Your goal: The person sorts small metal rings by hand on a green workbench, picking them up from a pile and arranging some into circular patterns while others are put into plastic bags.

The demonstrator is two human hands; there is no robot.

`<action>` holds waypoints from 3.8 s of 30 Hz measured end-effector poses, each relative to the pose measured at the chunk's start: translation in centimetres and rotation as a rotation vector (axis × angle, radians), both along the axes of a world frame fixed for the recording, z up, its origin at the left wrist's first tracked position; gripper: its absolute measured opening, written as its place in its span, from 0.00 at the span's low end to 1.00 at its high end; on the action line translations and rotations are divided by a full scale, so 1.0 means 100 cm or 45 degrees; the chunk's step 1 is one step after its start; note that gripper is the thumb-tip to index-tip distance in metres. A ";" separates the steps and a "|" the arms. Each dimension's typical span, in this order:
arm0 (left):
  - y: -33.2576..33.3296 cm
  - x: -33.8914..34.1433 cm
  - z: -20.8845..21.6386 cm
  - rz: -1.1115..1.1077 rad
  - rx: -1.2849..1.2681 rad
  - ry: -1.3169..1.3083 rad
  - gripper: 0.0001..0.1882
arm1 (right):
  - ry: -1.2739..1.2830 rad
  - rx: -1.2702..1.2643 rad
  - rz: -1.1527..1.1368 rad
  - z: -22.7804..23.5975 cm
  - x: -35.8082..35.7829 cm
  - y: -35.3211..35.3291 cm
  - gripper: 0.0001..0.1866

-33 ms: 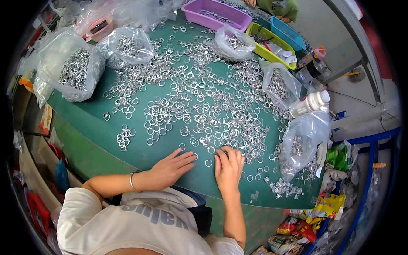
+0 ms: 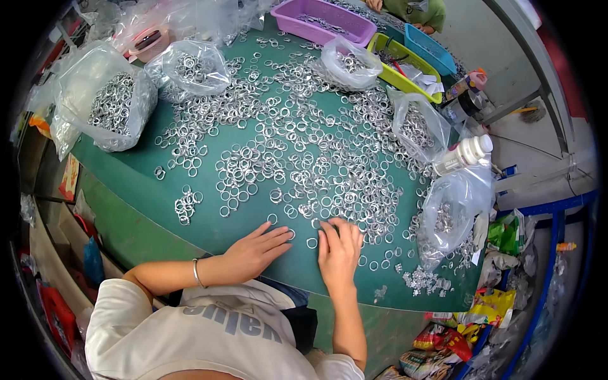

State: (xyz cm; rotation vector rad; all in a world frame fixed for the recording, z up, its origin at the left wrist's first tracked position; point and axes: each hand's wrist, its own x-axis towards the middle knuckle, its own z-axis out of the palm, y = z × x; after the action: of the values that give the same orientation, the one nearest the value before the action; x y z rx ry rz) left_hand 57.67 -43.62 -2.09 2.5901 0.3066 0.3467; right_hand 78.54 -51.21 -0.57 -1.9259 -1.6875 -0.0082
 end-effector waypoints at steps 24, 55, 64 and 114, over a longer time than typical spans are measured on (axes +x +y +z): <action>0.012 -0.014 0.011 0.093 -0.171 0.059 0.34 | -0.050 0.021 0.012 0.000 -0.009 0.023 0.14; 0.066 0.006 -0.004 0.093 0.254 0.121 0.28 | -0.136 -0.105 0.080 0.010 0.010 0.071 0.24; 0.092 -0.021 0.007 0.379 0.440 0.315 0.24 | -0.252 -0.297 0.042 0.001 0.026 0.058 0.19; 0.127 0.050 -0.009 0.286 0.375 0.126 0.33 | -0.245 -0.288 0.052 -0.014 0.011 0.104 0.25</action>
State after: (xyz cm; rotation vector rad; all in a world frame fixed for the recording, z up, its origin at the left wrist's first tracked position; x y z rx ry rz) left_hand 62.63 -30.97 -3.04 2.8738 0.6277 0.3657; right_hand 79.63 -40.77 -1.97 -2.1122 -1.9244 0.0134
